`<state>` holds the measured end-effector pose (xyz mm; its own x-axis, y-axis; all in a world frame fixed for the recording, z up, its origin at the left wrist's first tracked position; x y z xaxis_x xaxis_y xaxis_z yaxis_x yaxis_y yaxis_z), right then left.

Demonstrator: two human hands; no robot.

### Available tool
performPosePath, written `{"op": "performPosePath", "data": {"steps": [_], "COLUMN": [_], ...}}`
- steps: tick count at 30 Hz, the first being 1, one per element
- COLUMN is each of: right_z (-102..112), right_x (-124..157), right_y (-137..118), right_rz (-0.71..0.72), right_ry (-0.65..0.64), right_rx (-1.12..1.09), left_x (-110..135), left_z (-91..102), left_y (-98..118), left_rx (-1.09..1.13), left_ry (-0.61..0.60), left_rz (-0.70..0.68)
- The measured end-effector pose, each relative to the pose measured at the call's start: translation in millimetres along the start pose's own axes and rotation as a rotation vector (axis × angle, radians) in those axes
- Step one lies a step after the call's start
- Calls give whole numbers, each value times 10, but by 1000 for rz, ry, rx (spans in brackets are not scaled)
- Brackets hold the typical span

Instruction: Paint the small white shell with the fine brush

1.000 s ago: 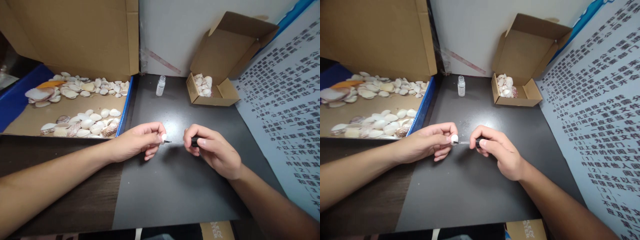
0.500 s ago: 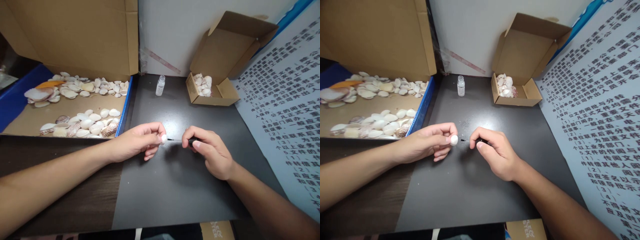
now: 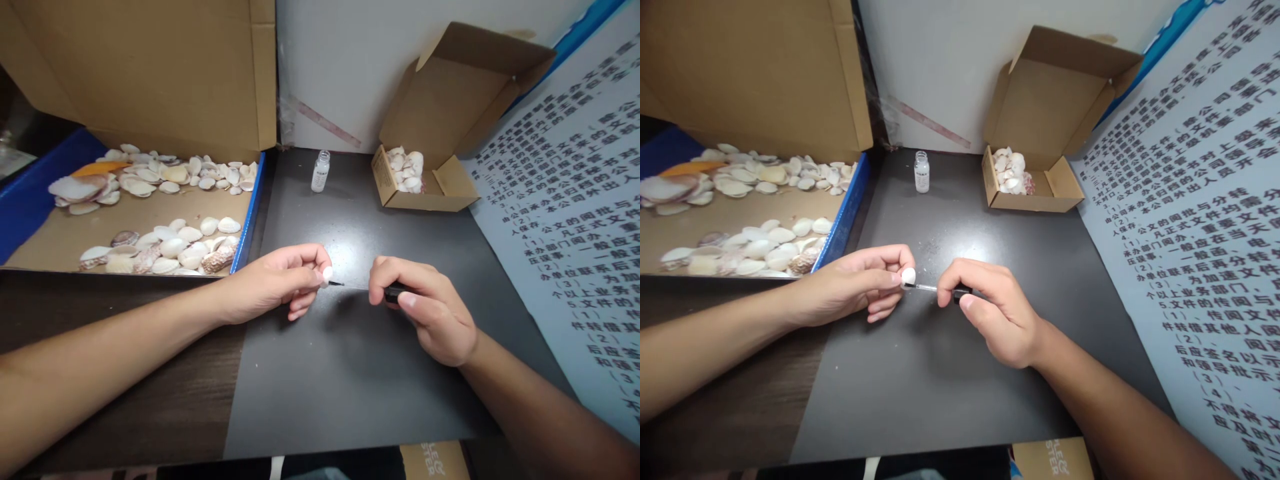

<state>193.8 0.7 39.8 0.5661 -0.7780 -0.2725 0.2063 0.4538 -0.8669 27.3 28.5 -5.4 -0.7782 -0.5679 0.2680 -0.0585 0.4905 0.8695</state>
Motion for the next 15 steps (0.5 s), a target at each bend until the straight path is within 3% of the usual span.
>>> {"op": "performPosePath", "data": {"steps": [6,12,15], "right_z": [4,0,-10], "right_x": [-15,-6,-9], "right_y": [41,-2,22], "right_rz": [-54,17,-33], "right_ry": [10,-5,-25], "right_rx": [151,61,122], "left_x": [-3,-2,1], "left_z": [0,0,3], "left_y": [-16,0,2], "left_rx": [6,-10,-10], "left_ry": [-1,-6,-7], "left_rz": [3,-3,-5]}}
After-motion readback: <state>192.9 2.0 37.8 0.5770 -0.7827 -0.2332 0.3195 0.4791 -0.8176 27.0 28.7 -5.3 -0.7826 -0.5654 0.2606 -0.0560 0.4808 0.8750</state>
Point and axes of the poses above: each hand's wrist, its own x-axis away from the middle knuckle, its own z-axis out of the back of the hand, y = z × x, the point moved 5 cm from there along -x, towards the middle knuckle, and after that the axes turned 3 degrees about -y, right-handed, at the moved point
